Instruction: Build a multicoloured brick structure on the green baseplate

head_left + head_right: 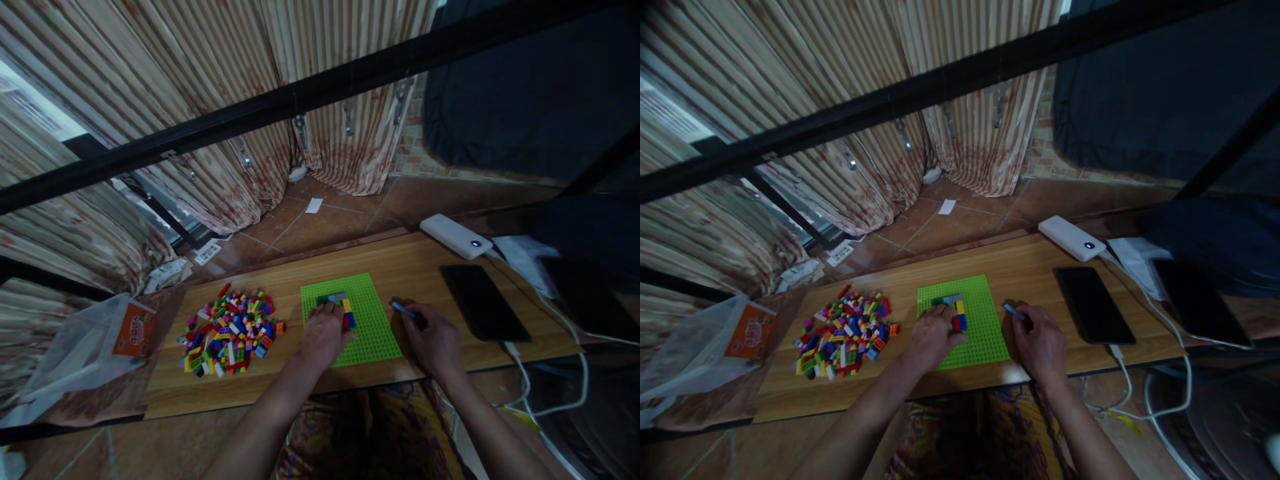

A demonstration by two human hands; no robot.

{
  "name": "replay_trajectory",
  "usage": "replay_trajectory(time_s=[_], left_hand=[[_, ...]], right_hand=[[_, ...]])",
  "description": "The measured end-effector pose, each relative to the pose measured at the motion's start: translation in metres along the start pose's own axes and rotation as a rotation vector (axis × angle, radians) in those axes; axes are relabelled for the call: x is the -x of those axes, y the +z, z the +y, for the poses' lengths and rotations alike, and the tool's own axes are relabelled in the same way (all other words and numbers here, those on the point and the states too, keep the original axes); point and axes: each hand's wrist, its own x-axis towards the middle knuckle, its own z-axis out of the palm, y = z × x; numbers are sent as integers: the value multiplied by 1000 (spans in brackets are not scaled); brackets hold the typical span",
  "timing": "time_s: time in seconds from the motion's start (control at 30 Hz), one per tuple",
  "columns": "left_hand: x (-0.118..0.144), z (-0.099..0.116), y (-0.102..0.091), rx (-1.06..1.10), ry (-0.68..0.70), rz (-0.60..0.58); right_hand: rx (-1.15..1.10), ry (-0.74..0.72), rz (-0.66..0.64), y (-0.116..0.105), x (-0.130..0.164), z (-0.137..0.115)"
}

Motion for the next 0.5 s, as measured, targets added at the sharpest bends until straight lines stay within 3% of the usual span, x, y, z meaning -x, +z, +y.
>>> replay_trajectory(time_s=[0.3, 0.5], left_hand=[[5, -16, 12, 151, 36, 69], [7, -12, 9, 70, 57, 123]], right_hand=[[-19, -12, 12, -1, 0, -1], [-6, -2, 6, 0, 0, -1]])
